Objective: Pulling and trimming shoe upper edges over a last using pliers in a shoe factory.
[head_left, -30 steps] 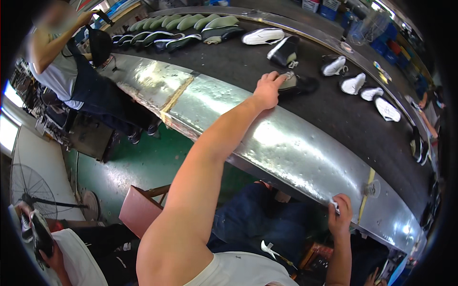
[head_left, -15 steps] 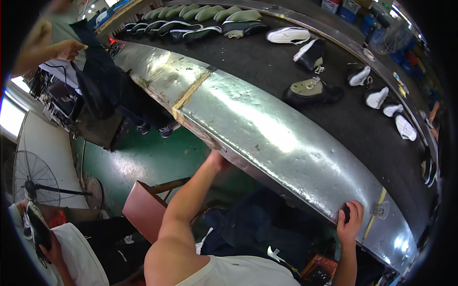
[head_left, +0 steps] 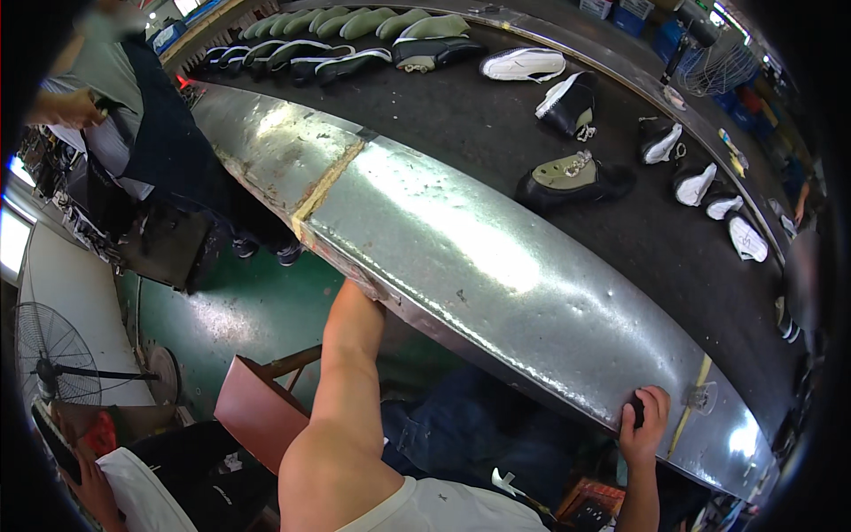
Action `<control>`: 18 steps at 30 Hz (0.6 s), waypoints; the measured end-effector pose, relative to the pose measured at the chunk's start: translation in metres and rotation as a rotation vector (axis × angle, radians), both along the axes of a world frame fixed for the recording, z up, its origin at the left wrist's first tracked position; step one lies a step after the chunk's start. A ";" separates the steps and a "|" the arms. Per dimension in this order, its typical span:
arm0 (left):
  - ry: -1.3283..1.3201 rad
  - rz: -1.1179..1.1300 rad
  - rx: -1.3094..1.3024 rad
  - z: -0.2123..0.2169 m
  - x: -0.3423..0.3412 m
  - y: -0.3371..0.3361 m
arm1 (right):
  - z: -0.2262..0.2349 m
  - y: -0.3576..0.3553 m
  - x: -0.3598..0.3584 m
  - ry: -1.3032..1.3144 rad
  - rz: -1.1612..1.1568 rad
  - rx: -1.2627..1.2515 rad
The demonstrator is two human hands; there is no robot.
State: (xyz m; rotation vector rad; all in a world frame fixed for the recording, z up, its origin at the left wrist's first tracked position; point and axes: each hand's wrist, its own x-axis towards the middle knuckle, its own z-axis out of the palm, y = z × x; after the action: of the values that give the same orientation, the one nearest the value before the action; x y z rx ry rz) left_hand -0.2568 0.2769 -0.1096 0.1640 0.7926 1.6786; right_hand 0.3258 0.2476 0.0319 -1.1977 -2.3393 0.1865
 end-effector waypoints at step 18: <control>0.110 -0.766 -0.107 -0.058 -0.072 -0.007 | 0.011 0.021 0.002 0.087 -0.012 -0.039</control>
State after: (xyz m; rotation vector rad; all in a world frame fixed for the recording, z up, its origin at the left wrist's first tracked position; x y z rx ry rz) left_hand -0.3292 0.2704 -0.1677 0.4289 0.7679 0.9078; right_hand 0.3277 0.2684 0.0426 -1.1980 -2.2623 0.2759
